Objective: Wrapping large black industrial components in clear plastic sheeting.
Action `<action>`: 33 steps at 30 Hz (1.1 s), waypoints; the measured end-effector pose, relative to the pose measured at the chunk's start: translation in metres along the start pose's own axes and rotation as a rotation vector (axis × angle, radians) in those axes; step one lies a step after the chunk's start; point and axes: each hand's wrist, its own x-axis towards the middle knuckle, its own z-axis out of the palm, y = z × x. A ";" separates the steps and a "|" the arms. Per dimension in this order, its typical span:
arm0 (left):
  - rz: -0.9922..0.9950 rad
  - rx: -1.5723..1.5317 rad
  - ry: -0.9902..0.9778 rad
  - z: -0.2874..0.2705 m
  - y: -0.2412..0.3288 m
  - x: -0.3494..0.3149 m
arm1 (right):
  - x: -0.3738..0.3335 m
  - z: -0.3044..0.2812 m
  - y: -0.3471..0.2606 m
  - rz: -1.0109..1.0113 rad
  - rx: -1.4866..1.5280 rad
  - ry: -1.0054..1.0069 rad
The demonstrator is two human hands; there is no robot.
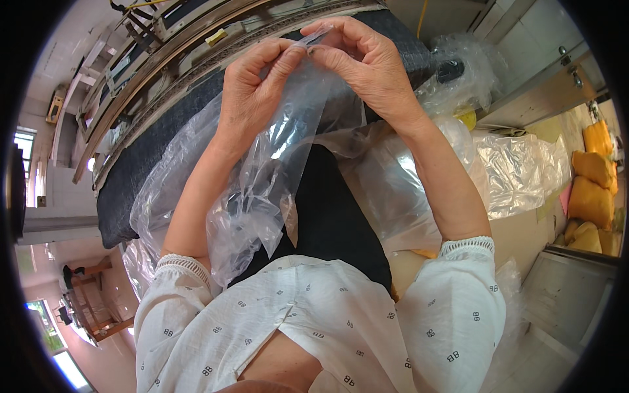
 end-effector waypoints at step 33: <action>-0.449 0.468 0.302 -0.101 -0.124 -0.037 | 0.118 0.041 0.179 0.026 -0.419 0.484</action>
